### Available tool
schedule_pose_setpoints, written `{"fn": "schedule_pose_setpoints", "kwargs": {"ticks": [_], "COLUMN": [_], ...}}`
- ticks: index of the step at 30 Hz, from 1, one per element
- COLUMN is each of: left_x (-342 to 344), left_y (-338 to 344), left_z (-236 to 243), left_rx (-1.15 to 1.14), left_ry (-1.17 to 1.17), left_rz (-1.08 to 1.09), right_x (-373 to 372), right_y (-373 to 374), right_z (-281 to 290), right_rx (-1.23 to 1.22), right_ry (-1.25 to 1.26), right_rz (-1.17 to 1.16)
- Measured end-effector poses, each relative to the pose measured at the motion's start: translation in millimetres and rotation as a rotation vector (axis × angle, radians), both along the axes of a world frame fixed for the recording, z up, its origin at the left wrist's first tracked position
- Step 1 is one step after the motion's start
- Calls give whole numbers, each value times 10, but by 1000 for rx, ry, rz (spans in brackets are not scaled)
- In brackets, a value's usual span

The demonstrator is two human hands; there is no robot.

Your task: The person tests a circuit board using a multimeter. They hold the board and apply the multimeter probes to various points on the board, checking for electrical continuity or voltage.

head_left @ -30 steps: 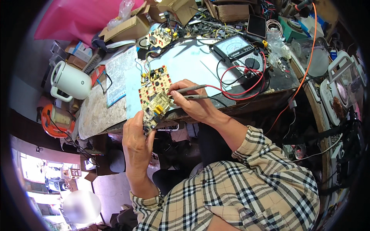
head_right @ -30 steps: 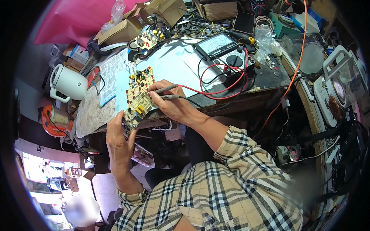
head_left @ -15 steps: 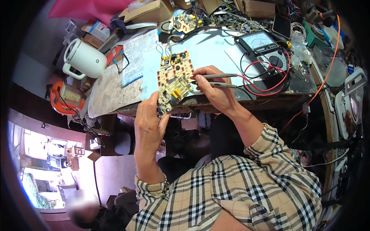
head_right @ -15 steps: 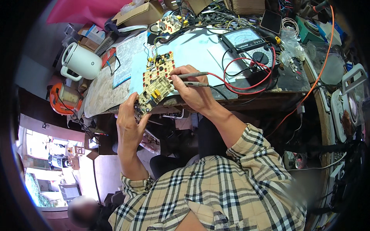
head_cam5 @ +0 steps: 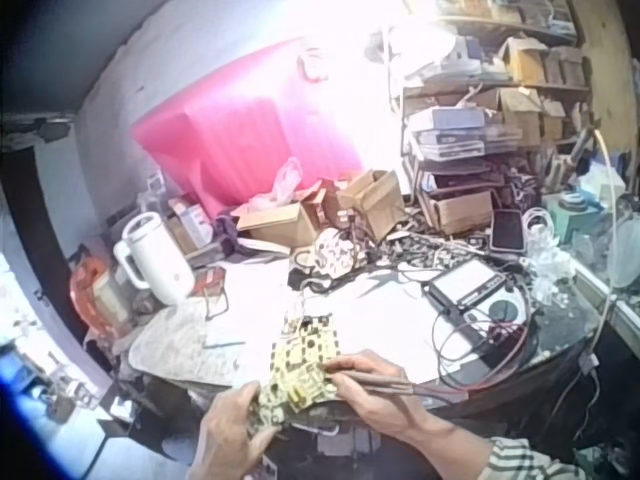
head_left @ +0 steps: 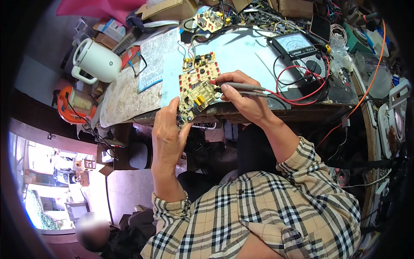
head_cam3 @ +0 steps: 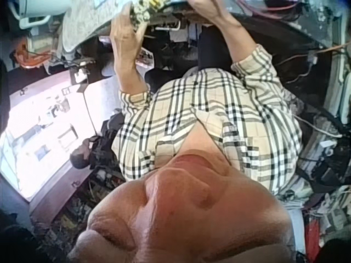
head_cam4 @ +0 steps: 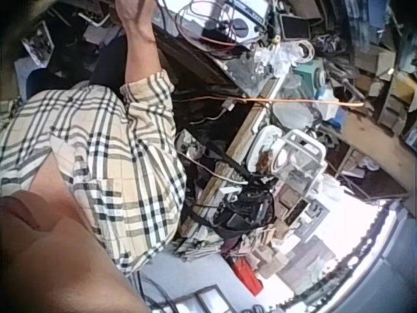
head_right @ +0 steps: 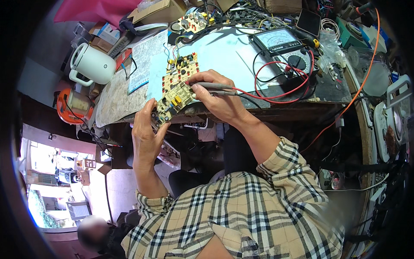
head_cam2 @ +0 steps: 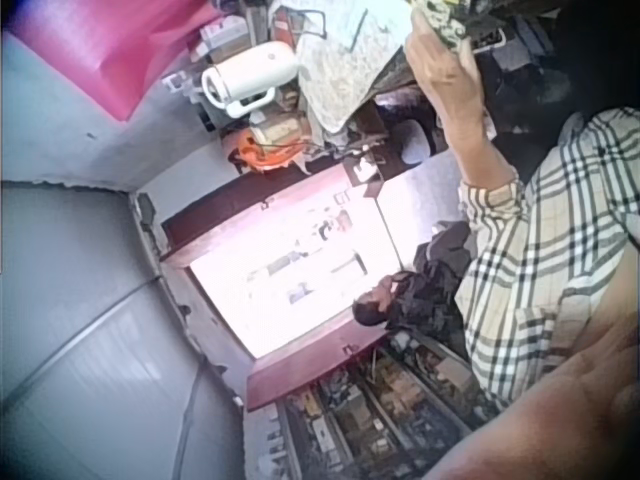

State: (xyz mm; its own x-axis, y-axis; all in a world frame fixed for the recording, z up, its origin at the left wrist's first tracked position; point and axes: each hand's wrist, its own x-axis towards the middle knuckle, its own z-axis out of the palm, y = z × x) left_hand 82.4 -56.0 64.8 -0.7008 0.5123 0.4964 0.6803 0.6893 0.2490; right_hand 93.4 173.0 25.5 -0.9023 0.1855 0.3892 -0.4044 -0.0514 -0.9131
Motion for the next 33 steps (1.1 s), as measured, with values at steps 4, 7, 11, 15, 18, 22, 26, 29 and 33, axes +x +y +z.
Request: {"fn": "schedule_pose_setpoints", "kwargs": {"ticks": [4,7,11,15,18,22,26,29,33], "left_x": [6,17,55,99,120,140,149,154,150], "left_y": [21,20,43,78,84,96,100,104,106], "left_z": [-22,-45,-74,-129,-159,-162,-162,-148,-155], "left_rx": [2,6,17,23,22,9,4,-3,-12], "left_ry": [47,58,107,132,140,148,155,148,150], "left_rz": [-20,-22,-48,-55,-47,-39,-37,-34,-31], "right_x": [12,12,14,-12,11,-3,-15,-18,-12], "right_y": [8,-1,-4,-21,-21,-15,-17,-14,-18], "right_z": [5,-2,-1,-35,-6,-19,-31,-22,1], "right_rx": [-41,-31,-26,-51,-27,-23,-33,-5,-6], "right_ry": [-50,-76,-81,-33,-58,-67,-65,-75,-115], "right_rz": [39,13,-3,-21,-24,8,47,52,52]}}
